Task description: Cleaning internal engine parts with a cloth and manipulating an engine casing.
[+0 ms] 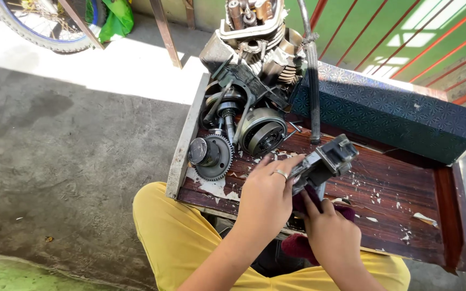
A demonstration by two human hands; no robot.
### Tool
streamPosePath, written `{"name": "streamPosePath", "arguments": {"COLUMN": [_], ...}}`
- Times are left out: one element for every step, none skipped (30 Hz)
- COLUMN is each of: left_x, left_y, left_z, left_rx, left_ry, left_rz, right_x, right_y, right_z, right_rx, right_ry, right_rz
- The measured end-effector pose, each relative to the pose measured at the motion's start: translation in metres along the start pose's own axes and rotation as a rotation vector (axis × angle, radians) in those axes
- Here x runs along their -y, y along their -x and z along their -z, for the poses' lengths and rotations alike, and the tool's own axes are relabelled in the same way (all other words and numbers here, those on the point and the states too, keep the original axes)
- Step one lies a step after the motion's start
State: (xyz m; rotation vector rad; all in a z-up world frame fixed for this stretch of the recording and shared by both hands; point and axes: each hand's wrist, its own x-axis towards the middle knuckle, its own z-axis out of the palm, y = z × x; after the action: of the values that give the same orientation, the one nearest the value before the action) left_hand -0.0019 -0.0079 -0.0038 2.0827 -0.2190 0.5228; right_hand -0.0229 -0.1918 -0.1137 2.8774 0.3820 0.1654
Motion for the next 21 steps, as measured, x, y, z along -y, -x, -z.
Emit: {"name": "streamPosePath", "arguments": {"left_x": [0.000, 0.000, 0.001, 0.001, 0.003, 0.003, 0.004, 0.004, 0.006, 0.007, 0.008, 0.008, 0.008, 0.009, 0.012, 0.014, 0.017, 0.015, 0.014, 0.013, 0.014], "left_y": [-0.001, -0.002, -0.004, -0.005, -0.005, -0.009, -0.013, -0.017, -0.018, -0.020, -0.024, -0.029, -0.033, -0.037, -0.040, -0.044, -0.049, -0.048, -0.049, -0.050, -0.052], "left_z": [-0.002, -0.004, -0.006, -0.008, -0.007, -0.007, -0.007, -0.007, -0.010, -0.012, -0.015, -0.018, -0.020, -0.022, -0.024, -0.025, -0.027, -0.025, -0.022, -0.018, -0.017], "left_rx": [0.034, 0.068, 0.070, 0.090, 0.116, 0.123, 0.157, 0.191, 0.199, 0.206, 0.208, 0.211, 0.310, 0.410, 0.415, 0.416, 0.413, 0.414, 0.406, 0.398, 0.405], "left_ry": [-0.029, -0.057, -0.052, -0.055, -0.066, -0.068, -0.063, -0.058, -0.057, -0.106, -0.155, -0.153, -0.246, -0.341, -0.339, -0.354, -0.370, -0.369, -0.335, -0.302, -0.306], "left_rz": [0.021, 0.041, 0.040, 0.035, 0.034, 0.037, 0.082, 0.127, 0.123, 0.172, 0.216, 0.208, 0.321, 0.432, 0.435, 0.456, 0.475, 0.474, 0.469, 0.464, 0.466], "right_x": [0.001, 0.001, 0.006, 0.010, 0.018, 0.021, 0.024, 0.026, 0.027, 0.027, 0.026, 0.022, 0.020, 0.019, 0.016, 0.014, 0.010, 0.009, 0.010, 0.011, 0.013], "right_y": [-0.001, -0.001, -0.002, -0.003, -0.002, -0.001, -0.001, 0.000, 0.000, 0.001, -0.001, 0.000, 0.002, 0.003, 0.002, 0.001, -0.002, 0.000, -0.001, -0.001, 0.000], "right_z": [-0.001, -0.002, -0.007, -0.011, -0.016, -0.017, -0.019, -0.020, -0.018, -0.016, -0.013, -0.010, -0.006, -0.003, 0.001, 0.004, 0.008, 0.008, 0.008, 0.008, 0.006], "right_rx": [0.022, 0.044, 0.046, -0.007, -0.056, -0.050, -0.045, -0.039, -0.037, -0.019, -0.007, -0.011, 0.024, 0.058, 0.063, 0.071, 0.075, 0.075, 0.074, 0.073, 0.077], "right_ry": [-0.010, -0.019, -0.015, -0.014, -0.022, -0.027, -0.033, -0.039, -0.041, -0.086, -0.129, -0.128, -0.237, -0.346, -0.346, -0.368, -0.389, -0.388, -0.380, -0.371, -0.377], "right_rz": [-0.024, -0.049, -0.052, -0.035, -0.017, -0.019, -0.020, -0.020, -0.029, -0.024, -0.018, -0.025, -0.007, 0.011, 0.008, 0.023, 0.038, 0.037, 0.046, 0.054, 0.051]}}
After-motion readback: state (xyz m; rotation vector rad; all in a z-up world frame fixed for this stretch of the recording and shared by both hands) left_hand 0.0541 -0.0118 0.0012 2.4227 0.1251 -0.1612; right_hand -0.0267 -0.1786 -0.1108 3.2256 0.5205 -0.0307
